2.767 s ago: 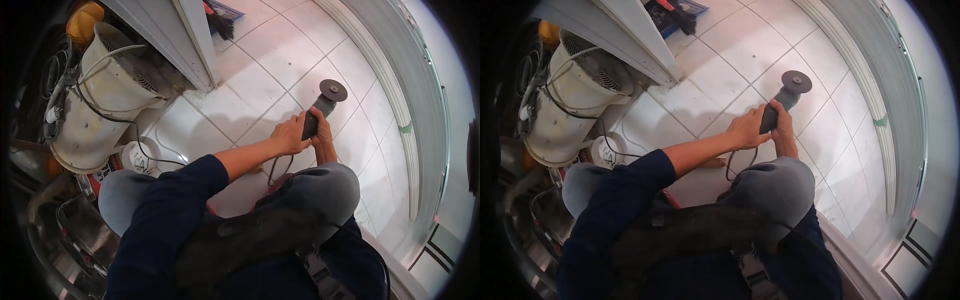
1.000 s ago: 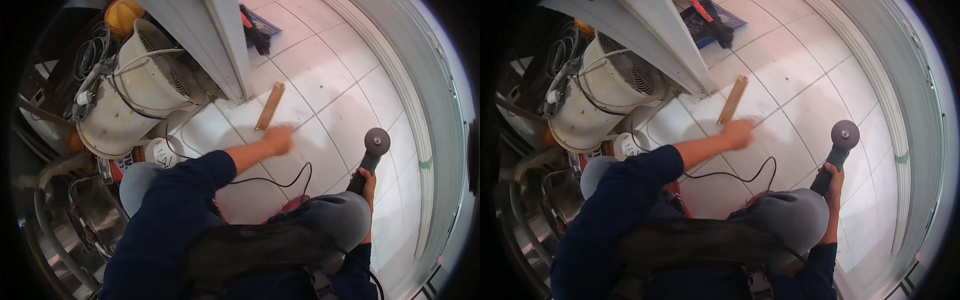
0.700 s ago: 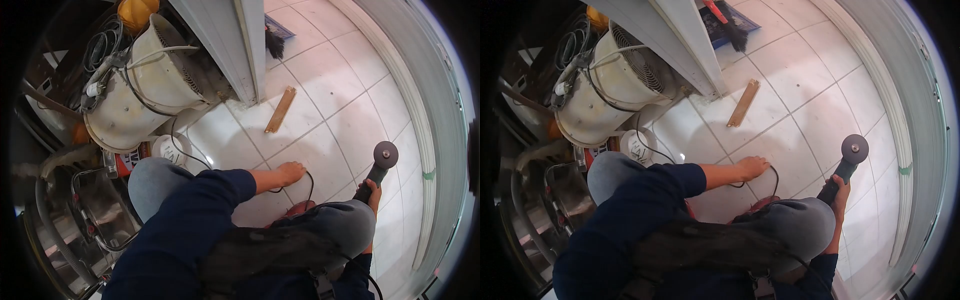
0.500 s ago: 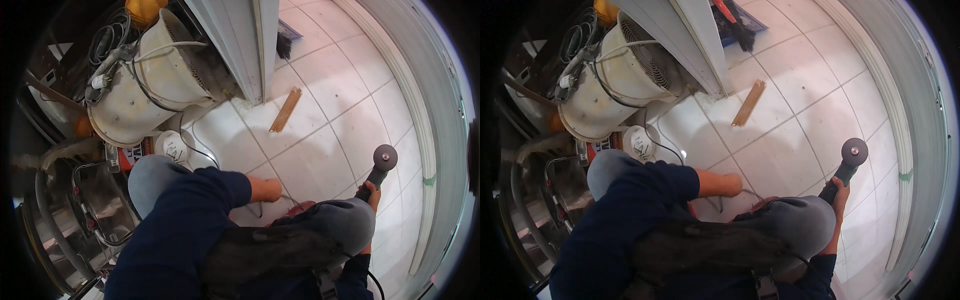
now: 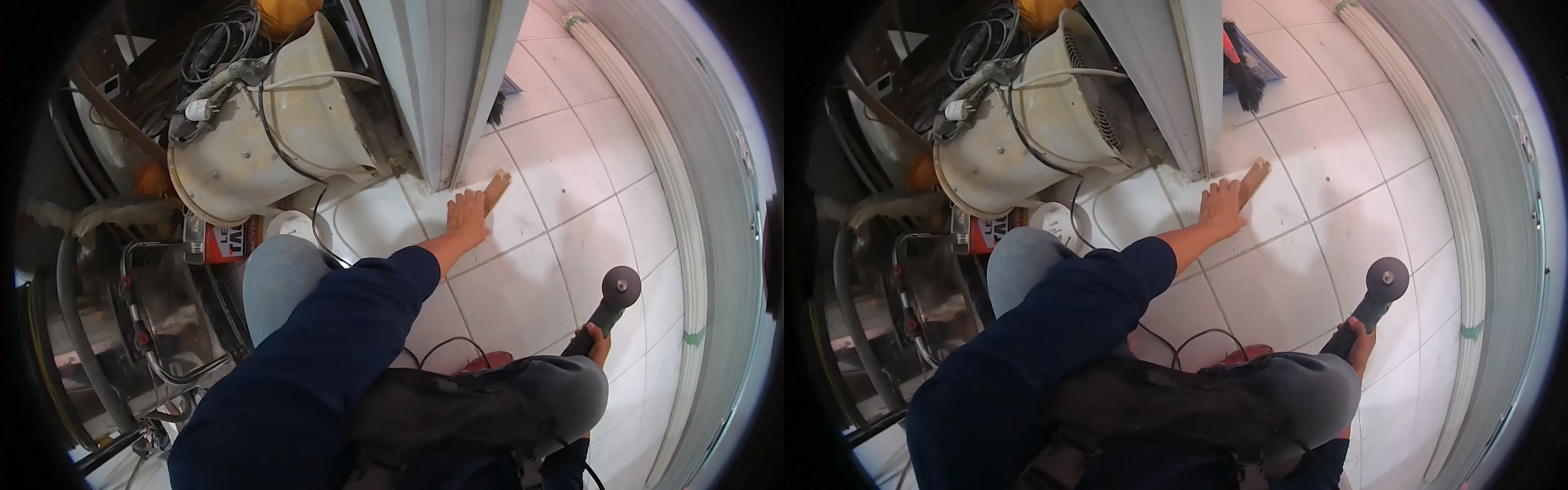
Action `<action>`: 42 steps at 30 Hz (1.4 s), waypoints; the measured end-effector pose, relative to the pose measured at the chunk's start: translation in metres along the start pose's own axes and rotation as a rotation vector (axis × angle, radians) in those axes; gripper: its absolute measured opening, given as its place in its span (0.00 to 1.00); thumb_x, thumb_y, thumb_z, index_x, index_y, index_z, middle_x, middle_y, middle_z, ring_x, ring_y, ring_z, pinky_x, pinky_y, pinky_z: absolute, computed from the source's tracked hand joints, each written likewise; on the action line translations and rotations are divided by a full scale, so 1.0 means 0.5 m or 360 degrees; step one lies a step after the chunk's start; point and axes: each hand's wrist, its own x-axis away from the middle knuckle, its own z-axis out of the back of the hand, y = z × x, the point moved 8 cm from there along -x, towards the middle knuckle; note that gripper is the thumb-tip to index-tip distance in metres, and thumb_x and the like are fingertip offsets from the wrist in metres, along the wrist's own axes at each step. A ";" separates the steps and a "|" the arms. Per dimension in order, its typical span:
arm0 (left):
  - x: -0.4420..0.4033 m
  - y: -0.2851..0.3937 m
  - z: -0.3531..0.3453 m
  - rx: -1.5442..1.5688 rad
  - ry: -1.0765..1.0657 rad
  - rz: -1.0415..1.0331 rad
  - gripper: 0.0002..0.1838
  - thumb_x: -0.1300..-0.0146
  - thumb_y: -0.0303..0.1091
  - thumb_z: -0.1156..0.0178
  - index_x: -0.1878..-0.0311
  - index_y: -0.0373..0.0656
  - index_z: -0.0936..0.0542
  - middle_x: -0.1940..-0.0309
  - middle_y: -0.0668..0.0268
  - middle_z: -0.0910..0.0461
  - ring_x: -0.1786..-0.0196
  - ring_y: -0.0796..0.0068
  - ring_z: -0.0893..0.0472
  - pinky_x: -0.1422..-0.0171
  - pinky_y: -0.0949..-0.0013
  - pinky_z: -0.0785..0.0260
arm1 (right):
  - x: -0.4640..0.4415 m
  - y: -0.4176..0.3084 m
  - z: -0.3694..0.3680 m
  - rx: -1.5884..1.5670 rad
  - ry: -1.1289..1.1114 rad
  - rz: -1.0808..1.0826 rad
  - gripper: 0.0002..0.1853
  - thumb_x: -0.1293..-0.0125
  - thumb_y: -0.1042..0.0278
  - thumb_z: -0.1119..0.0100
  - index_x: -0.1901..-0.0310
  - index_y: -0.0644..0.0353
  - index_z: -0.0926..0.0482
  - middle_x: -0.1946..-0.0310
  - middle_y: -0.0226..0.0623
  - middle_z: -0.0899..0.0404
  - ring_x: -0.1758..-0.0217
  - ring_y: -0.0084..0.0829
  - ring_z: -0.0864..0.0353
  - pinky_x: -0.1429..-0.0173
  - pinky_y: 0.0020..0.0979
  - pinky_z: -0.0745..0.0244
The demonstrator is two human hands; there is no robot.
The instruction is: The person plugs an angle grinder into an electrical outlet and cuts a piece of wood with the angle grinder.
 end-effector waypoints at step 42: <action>0.040 0.041 -0.139 -0.0035 -0.0332 -0.0396 0.17 0.39 0.37 0.35 0.46 0.48 0.19 0.47 0.63 0.20 0.39 0.58 0.24 0.35 0.53 0.33 | -0.049 -0.040 -0.138 0.1069 -0.0131 0.0555 0.32 0.52 0.64 0.29 0.43 0.65 0.26 0.57 0.42 0.19 0.57 0.37 0.18 0.49 0.37 0.23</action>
